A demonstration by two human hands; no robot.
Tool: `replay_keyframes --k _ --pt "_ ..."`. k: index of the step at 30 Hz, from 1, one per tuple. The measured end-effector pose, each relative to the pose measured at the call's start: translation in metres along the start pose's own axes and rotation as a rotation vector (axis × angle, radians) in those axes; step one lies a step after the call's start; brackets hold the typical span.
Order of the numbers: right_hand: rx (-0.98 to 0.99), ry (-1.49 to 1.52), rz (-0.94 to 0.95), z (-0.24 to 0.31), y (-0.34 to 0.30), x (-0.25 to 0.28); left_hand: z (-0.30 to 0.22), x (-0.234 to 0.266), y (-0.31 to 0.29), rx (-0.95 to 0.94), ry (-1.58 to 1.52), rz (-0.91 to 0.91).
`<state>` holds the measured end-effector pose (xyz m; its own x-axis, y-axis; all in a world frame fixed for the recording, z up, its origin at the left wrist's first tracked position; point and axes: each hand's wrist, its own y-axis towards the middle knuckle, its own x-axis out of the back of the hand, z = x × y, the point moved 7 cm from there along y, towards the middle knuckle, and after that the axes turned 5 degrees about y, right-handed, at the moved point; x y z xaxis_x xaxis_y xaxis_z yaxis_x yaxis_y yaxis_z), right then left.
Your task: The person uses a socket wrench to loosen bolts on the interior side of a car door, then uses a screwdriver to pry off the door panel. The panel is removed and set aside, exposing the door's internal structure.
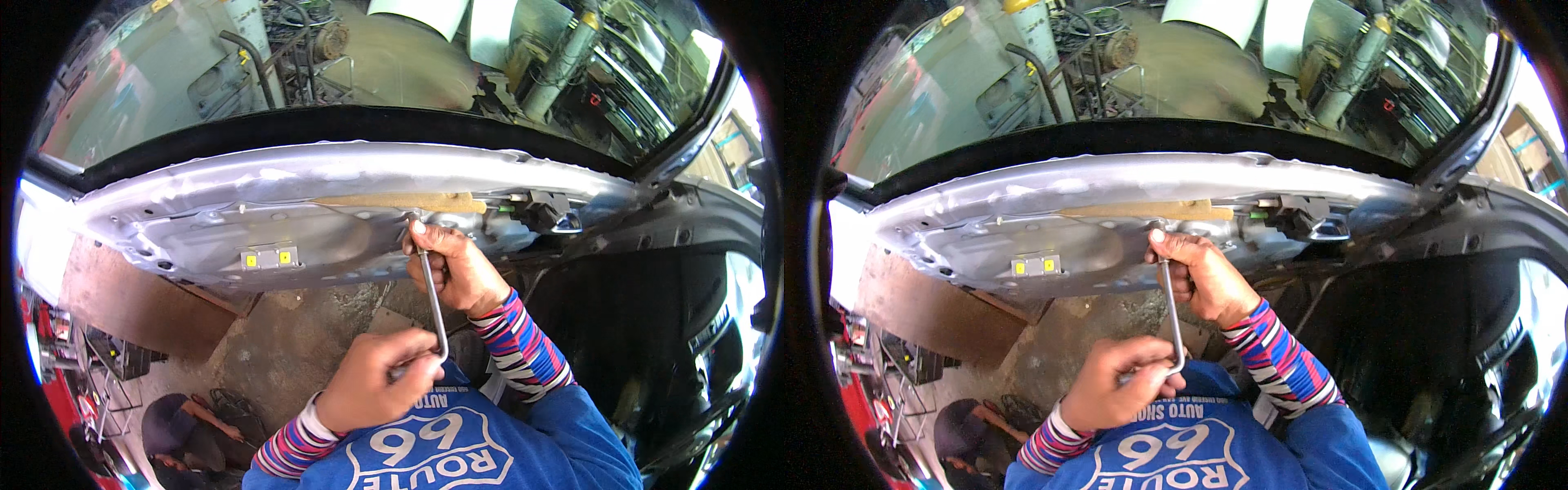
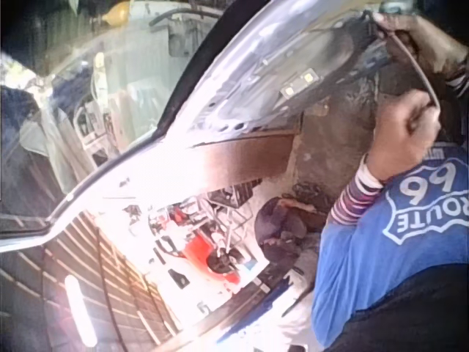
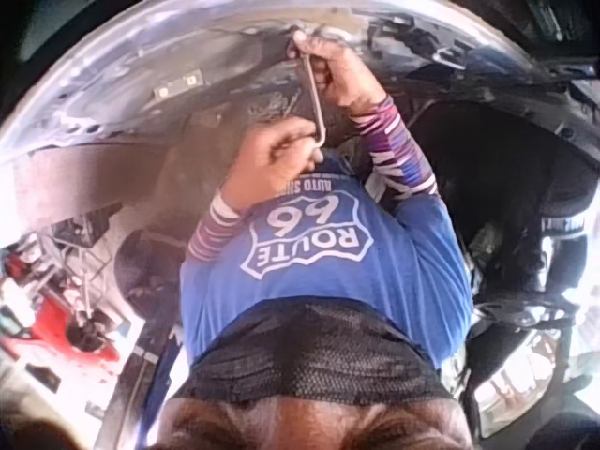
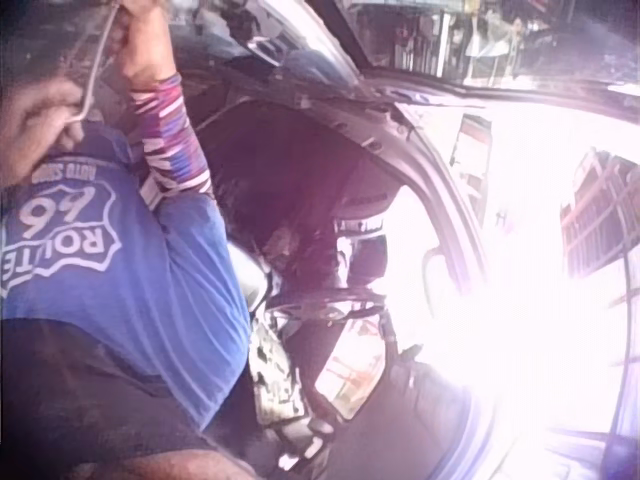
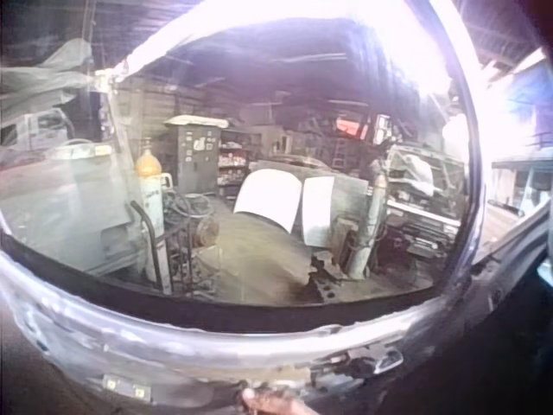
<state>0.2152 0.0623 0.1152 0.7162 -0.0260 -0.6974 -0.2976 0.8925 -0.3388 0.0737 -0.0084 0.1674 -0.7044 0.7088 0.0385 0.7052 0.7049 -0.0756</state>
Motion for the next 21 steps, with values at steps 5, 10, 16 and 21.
replay_keyframes --k 5,10,16,21 --pt "-0.034 0.216 0.324 -0.007 0.008 -0.007 0.049 -0.022 -0.002 0.185 -0.948 0.234" --pt "-0.105 0.324 0.336 -0.012 0.013 0.001 0.031 -0.008 0.018 -0.202 -0.045 -0.015" --pt "-0.142 0.228 0.224 -0.007 0.011 0.006 0.002 -0.006 -0.009 0.133 0.125 -0.246" --pt "-0.118 0.147 0.248 -0.007 0.011 0.007 0.030 -0.048 0.001 0.218 -0.363 -0.488"
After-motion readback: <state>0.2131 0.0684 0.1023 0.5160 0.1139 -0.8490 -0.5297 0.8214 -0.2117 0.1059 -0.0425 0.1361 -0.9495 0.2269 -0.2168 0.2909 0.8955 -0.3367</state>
